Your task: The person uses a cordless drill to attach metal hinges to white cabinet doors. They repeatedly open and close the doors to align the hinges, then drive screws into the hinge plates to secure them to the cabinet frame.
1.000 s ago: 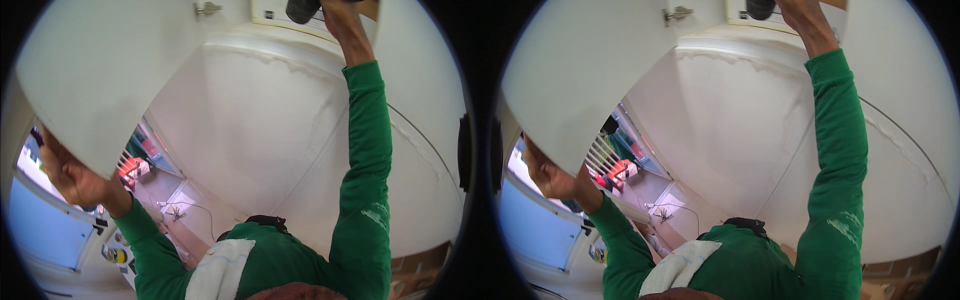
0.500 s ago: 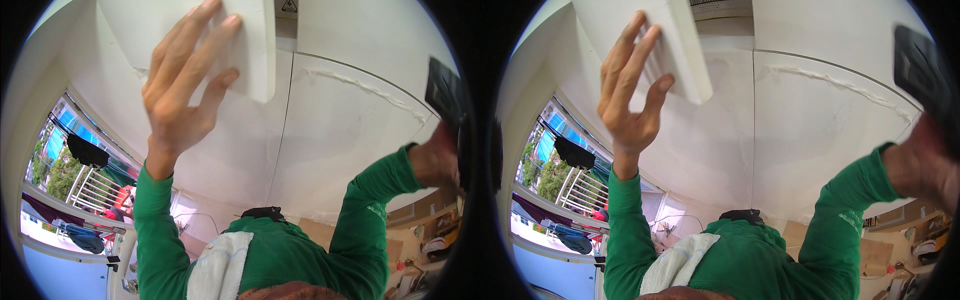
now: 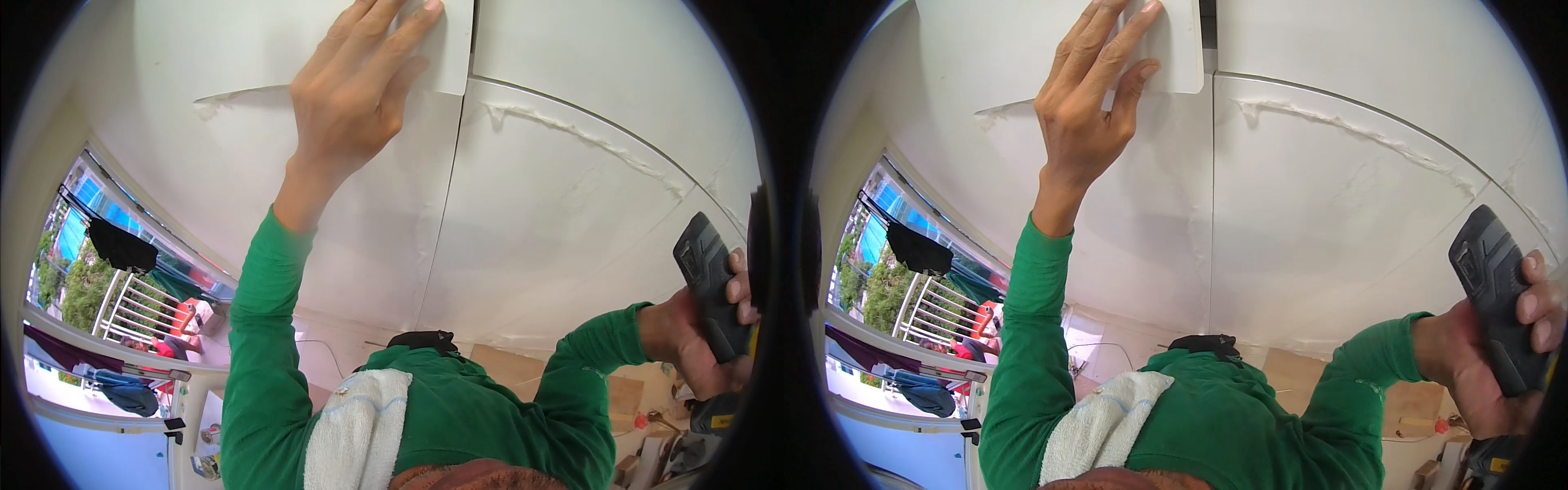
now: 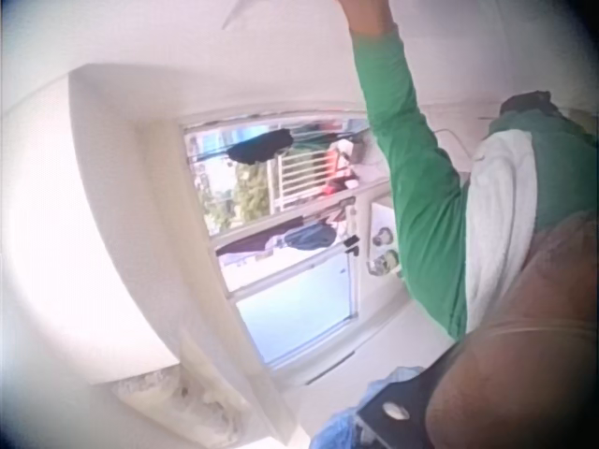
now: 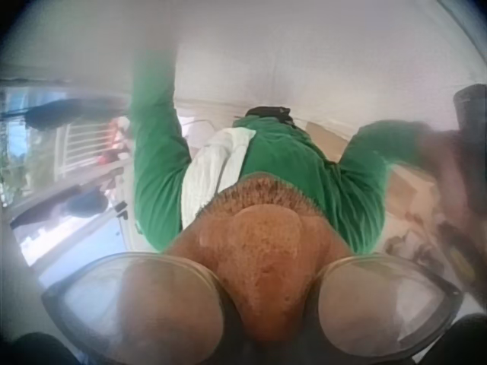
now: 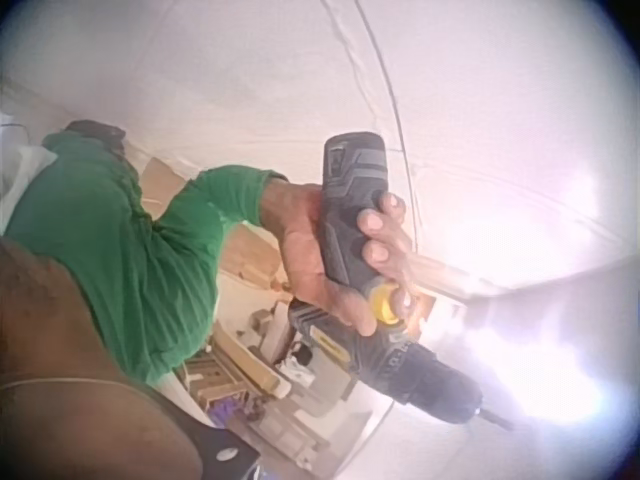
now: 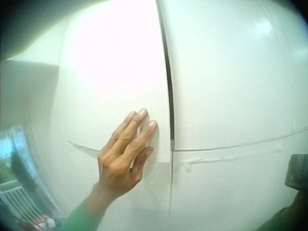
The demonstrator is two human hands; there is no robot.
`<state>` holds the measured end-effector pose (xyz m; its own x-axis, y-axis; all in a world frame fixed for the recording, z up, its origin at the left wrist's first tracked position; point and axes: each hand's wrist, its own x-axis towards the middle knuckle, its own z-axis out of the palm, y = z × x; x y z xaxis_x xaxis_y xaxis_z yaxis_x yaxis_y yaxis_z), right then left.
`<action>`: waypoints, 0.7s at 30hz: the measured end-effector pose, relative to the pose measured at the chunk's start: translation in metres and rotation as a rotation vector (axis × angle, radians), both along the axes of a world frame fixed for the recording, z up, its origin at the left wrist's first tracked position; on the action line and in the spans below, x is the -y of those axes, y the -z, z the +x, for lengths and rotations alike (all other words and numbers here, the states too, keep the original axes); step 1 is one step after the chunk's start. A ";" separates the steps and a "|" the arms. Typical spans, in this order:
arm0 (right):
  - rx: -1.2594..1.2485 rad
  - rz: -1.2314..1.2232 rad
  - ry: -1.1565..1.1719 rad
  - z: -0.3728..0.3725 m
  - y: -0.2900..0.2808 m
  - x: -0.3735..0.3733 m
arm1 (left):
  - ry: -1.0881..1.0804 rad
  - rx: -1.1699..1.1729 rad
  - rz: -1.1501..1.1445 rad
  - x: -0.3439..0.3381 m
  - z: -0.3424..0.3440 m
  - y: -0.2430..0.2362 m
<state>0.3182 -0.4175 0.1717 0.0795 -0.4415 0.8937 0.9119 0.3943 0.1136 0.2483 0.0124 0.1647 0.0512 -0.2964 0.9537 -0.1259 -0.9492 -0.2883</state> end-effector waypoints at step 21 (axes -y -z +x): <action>-0.047 -0.181 0.063 0.002 0.025 0.004 | -0.015 -0.001 -0.045 -0.021 0.028 0.007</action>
<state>0.3197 -0.4214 0.1466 0.1001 -0.2791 0.9550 0.9381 0.3463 0.0029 0.2767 0.0336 0.1578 0.0562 -0.2525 0.9660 -0.1122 -0.9630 -0.2451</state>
